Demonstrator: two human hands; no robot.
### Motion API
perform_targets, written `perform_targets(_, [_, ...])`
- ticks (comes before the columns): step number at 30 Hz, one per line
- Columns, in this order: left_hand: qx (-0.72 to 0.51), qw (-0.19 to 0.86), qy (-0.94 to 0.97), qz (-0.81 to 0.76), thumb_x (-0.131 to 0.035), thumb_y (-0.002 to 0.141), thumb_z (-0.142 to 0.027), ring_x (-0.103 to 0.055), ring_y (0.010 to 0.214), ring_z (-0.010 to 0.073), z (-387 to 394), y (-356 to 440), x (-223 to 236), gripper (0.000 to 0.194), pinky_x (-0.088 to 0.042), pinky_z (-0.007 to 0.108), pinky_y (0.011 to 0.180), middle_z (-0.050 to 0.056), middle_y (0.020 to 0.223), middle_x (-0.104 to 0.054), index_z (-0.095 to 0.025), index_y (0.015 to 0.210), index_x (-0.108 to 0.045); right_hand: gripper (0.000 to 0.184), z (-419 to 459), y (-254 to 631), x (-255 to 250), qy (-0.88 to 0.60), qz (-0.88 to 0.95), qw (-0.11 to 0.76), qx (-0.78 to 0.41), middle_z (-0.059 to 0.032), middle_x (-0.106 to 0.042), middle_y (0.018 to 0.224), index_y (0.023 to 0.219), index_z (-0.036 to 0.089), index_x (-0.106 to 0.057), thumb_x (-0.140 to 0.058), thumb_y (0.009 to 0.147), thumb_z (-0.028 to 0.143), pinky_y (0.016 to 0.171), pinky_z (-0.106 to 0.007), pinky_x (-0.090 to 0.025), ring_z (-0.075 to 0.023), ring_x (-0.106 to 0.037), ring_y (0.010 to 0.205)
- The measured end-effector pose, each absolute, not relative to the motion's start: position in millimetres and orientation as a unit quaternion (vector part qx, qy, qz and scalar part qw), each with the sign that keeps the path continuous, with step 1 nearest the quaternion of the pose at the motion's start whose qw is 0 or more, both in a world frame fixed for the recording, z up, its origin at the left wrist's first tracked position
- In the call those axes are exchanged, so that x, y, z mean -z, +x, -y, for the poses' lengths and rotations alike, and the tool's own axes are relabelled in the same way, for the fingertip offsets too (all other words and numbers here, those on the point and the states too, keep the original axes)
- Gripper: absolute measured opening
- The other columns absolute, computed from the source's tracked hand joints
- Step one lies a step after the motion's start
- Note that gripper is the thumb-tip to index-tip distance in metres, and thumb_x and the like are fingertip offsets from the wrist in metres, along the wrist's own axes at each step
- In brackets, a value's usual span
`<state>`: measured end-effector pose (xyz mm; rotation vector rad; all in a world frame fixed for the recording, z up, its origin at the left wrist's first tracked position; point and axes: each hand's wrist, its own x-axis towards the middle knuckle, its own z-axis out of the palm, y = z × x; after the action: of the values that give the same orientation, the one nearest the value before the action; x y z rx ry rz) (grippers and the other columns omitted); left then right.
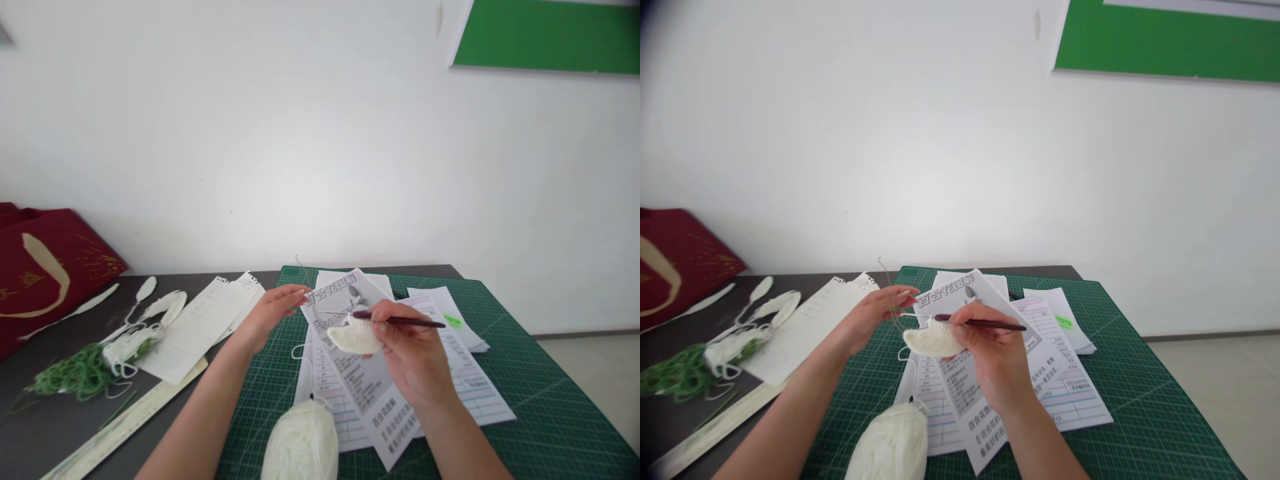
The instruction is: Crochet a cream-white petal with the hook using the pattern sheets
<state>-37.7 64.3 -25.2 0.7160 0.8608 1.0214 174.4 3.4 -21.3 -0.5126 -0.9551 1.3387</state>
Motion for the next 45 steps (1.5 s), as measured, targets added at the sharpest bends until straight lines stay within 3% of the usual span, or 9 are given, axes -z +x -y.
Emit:
perform_targets(5, [-0.412, 0.816, 0.292, -0.282, -0.051, 0.087, -0.035, -0.065, 0.067, 0.0227, -43.4, 17.8, 16.5, 0.035, -0.051, 0.032, 0.054, 0.013, 0.089, -0.069, -0.009, 0.101, -0.07, 0.005, -3.5, 173.9, 18.8, -0.233, 0.411, 0.659, -0.585, 0.0005, -0.066, 0.072, 0.074, 0.022, -0.075, -0.078, 0.07, 0.02, 0.041, -0.019, -0.055, -0.0122, -0.063, 0.058])
perform_targets(11, [-0.48, 0.838, 0.204, -0.158, -0.043, 0.091, -0.028, -0.047, 0.044, 0.0079, -44.3, 21.1, -0.6, 0.029, -0.029, 0.014, 0.027, 0.003, 0.066, -0.055, -0.015, 0.084, -0.068, 0.008, -5.8, 177.2, 17.2, -0.239, 0.375, 0.682, -0.58, 0.0016, -0.066, 0.07, 0.075, 0.023, -0.075, -0.079, 0.069, 0.022, 0.04, -0.018, -0.055, -0.0122, -0.063, 0.056])
perform_targets(15, [-0.612, 0.77, 0.154, -0.096, -0.043, 0.092, -0.026, -0.059, 0.066, 0.0095, -48.3, 16.3, -21.7, 0.028, -0.053, 0.019, 0.062, 0.001, 0.072, -0.06, -0.022, 0.082, -0.068, 0.008, -4.1, 176.6, 17.7, -0.237, 0.375, 0.685, -0.578, 0.0011, -0.064, 0.07, 0.073, 0.023, -0.075, -0.08, 0.068, 0.023, 0.039, -0.019, -0.054, -0.0127, -0.062, 0.057])
perform_targets(20, [-0.616, 0.615, 0.423, -0.251, -0.05, 0.087, -0.039, -0.058, 0.105, 0.0237, -53.6, 26.5, -24.1, 0.026, -0.042, 0.036, 0.092, 0.003, 0.094, -0.072, -0.025, 0.088, -0.073, 0.003, -2.8, 174.7, 19.1, -0.22, 0.419, 0.676, -0.565, 0.0012, -0.061, 0.067, 0.073, 0.024, -0.074, -0.077, 0.072, 0.022, 0.042, -0.019, -0.052, -0.0121, -0.057, 0.058])
perform_targets(26, [-0.422, 0.662, 0.538, -0.307, -0.064, 0.081, -0.032, -0.052, 0.048, 0.0165, -54.8, 17.1, -12.1, 0.039, -0.037, 0.031, 0.057, 0.003, 0.044, -0.059, -0.018, 0.045, -0.067, 0.006, -7.3, 174.4, 20.5, -0.217, 0.379, 0.684, -0.585, 0.002, -0.063, 0.066, 0.073, 0.023, -0.075, -0.078, 0.069, 0.02, 0.04, -0.018, -0.053, -0.0116, -0.06, 0.056])
perform_targets(32, [-0.416, 0.761, 0.452, -0.207, -0.065, 0.068, -0.043, -0.024, 0.03, 0.008, -56.6, 11.9, -1.7, 0.062, -0.025, 0.029, 0.042, -0.005, 0.026, -0.017, -0.023, 0.022, -0.029, 0.01, -9.0, 175.4, 20.4, -0.218, 0.348, 0.686, -0.601, 0.003, -0.064, 0.069, 0.072, 0.024, -0.073, -0.081, 0.066, 0.025, 0.038, -0.018, -0.051, -0.011, -0.061, 0.055])
perform_targets(36, [-0.452, 0.793, 0.37, -0.171, -0.065, 0.058, -0.035, -0.021, 0.04, 0.0067, -47.9, 22.0, 3.6, 0.017, -0.019, 0.023, 0.041, -0.004, 0.044, -0.036, -0.02, 0.049, -0.064, 0.009, -9.1, 175.8, 20.6, -0.227, 0.363, 0.694, -0.579, 0.0022, -0.063, 0.07, 0.072, 0.025, -0.073, -0.08, 0.067, 0.026, 0.037, -0.02, -0.048, -0.0126, -0.059, 0.056])
perform_targets(40, [-0.414, 0.827, 0.341, -0.17, -0.071, 0.052, -0.02, -0.033, 0.047, 0.0054, -38.6, 23.8, 0.8, 0.063, -0.022, 0.021, 0.042, 0.0, 0.08, -0.057, -0.024, 0.115, -0.067, 0.006, -10.3, 177.7, 20.7, -0.237, 0.446, 0.717, -0.48, 0.0012, -0.062, 0.07, 0.073, 0.025, -0.073, -0.073, 0.074, 0.019, 0.049, -0.027, -0.05, -0.0147, -0.058, 0.062])
perform_targets(45, [-0.441, 0.769, 0.376, -0.27, -0.079, 0.065, -0.019, -0.05, 0.061, 0.0092, -35.1, 26.1, -5.7, 0.055, -0.034, 0.023, 0.051, 0.002, 0.089, -0.063, -0.023, 0.118, -0.066, 0.02, -9.2, 178.8, 21.1, -0.293, 0.6, 0.687, -0.287, -0.001, -0.068, 0.076, 0.082, 0.026, -0.074, -0.064, 0.081, 0.008, 0.063, -0.033, -0.049, -0.0178, -0.061, 0.071])
